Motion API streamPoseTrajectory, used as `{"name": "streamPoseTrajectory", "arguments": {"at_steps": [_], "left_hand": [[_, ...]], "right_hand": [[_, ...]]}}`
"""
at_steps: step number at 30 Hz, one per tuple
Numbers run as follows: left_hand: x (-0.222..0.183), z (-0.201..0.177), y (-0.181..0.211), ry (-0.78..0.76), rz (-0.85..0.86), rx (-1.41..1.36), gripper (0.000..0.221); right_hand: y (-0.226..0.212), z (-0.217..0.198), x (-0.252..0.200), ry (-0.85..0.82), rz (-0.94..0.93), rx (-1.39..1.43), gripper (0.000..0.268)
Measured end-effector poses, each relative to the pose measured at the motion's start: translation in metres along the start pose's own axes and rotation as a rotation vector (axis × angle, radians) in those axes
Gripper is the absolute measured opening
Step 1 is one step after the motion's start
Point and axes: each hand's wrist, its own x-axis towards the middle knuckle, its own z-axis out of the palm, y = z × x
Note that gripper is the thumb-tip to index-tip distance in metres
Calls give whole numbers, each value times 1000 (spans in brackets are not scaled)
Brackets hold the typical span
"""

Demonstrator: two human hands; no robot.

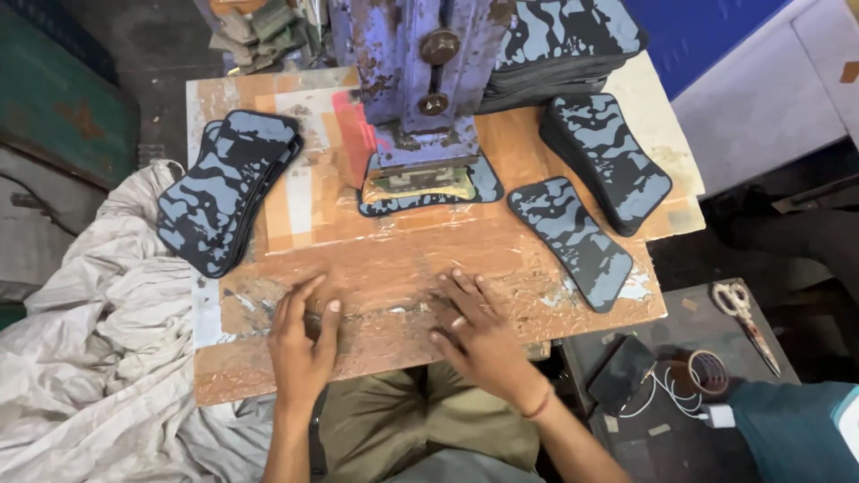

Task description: Manually embossing or stamping camo-patterned fabric pieces using a press machine.

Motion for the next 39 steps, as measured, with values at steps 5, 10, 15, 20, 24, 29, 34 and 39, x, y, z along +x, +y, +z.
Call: {"name": "streamPoseTrajectory", "arguments": {"at_steps": [5, 10, 15, 20, 24, 29, 34, 39], "left_hand": [[-2, -2, -6, 68, -78, -18, 30], [-3, 2, -13, 106, -125, -115, 27], [-3, 1, -6, 111, -137, -115, 25], [-2, -1, -7, 73, -91, -88, 24], [-1, -1, -10, 76, -94, -89, 24], [13, -3, -19, 61, -182, -194, 37], [86, 10, -17, -245, -340, -130, 62], [141, 51, -21, -388, -463, -317, 63]], "right_hand": [[76, -37, 11, 269, 266, -141, 39], [62, -25, -15, 268, 318, -257, 35], [14, 1, -20, 255, 222, -99, 31], [15, -1, 25, 145, 97, 17, 36], [17, -9, 28, 110, 73, -5, 40], [54, -21, -4, 258, 215, -104, 20], [67, -21, -5, 313, 311, -241, 12], [93, -6, -26, 361, 372, -210, 9]]}}
